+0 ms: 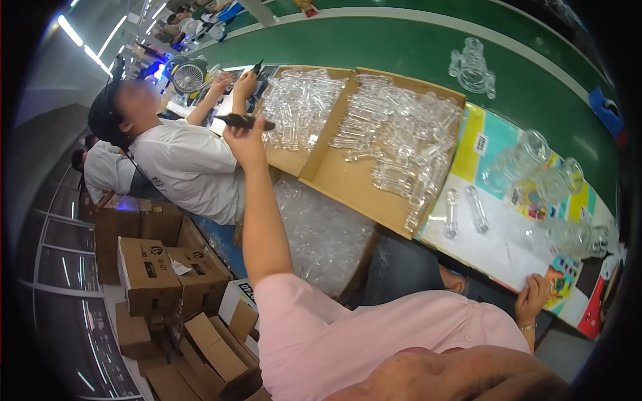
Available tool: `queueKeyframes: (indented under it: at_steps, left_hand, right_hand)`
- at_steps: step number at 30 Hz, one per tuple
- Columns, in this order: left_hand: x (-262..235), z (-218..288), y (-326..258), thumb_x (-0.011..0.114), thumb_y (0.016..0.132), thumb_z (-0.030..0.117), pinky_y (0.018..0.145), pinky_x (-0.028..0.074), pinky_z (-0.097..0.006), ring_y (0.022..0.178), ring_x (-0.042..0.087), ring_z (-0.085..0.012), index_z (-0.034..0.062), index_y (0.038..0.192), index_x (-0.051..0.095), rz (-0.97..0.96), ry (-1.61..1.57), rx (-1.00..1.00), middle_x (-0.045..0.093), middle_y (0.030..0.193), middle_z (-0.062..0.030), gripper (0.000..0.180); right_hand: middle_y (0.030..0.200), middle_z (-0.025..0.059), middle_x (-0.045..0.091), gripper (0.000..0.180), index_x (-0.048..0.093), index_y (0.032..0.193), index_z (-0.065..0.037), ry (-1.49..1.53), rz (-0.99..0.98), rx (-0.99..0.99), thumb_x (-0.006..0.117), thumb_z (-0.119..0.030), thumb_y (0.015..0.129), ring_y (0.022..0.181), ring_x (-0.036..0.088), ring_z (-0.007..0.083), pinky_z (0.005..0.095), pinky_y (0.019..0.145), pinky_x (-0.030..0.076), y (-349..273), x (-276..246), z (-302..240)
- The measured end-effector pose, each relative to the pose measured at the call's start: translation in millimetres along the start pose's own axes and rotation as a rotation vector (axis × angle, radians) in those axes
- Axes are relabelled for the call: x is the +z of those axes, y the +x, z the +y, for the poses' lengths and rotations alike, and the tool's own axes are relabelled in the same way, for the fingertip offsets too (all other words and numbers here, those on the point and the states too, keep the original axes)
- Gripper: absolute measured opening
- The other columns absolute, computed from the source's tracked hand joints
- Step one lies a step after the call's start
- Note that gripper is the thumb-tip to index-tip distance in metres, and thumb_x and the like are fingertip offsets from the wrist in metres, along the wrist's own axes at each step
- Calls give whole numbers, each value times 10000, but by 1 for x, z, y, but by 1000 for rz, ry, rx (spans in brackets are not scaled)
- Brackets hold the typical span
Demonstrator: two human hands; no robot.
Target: Assembling and gluing small clear plastic components onto a larger clear plastic fixture at a factory workstation.
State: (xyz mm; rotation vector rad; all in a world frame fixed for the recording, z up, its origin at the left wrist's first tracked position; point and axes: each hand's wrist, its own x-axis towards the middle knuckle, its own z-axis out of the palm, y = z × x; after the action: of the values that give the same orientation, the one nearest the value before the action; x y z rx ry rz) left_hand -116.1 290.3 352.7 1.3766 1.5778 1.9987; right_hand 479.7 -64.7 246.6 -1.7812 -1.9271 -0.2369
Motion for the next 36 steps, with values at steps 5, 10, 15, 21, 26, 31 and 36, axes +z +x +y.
queueKeyframes:
  at_steps: [5,10,15,21,26,31,36]
  left_hand:
    - [-22,-37,129,804,674,113,788,493,-304,966,561,-230,-64,1177,331,103,172,73,498,1106,-158,712]
    - [-29,-55,141,788,690,117,796,491,-290,948,569,-224,-80,1172,337,168,188,132,520,1056,-168,688]
    - [-27,-53,80,817,660,152,845,465,-324,996,548,-260,-49,1222,290,108,323,-73,489,1122,-204,797]
    - [-53,-56,45,830,651,190,806,488,-305,997,566,-279,-46,1216,271,123,235,-101,467,1163,-219,829]
    - [-64,-52,30,833,647,218,785,510,-299,960,586,-266,-61,1168,323,152,238,-4,469,1134,-205,781]
    - [-65,-38,27,838,637,245,825,470,-301,964,565,-242,-57,1193,348,190,208,-66,528,1100,-168,800]
    - [-71,-37,36,836,631,208,798,490,-310,962,581,-238,-68,1150,392,198,289,-15,543,1061,-172,737]
  right_hand:
    - [1048,157,540,252,562,1009,-21,-85,-93,-41,492,-21,767,940,515,353,475,870,366,-18,2,19]
    - [1059,175,524,258,539,1028,-27,-131,-119,-90,487,-25,775,941,508,354,478,863,368,-21,4,27]
    - [1045,178,512,237,530,1016,-11,-94,-118,-50,478,0,785,935,493,353,457,842,377,-16,1,21]
    - [1013,176,506,242,524,1000,-3,-54,-85,-28,474,41,768,937,482,341,429,831,383,4,-1,-1]
    - [983,167,513,219,530,970,-5,-47,-31,-21,476,31,761,923,492,333,418,827,389,7,-1,-5]
    - [978,166,516,202,535,962,-1,-28,13,-7,486,32,769,918,498,332,409,826,394,8,-4,-11]
    - [1025,171,523,203,542,999,2,36,9,92,488,26,804,974,488,337,410,864,378,5,-8,-25]
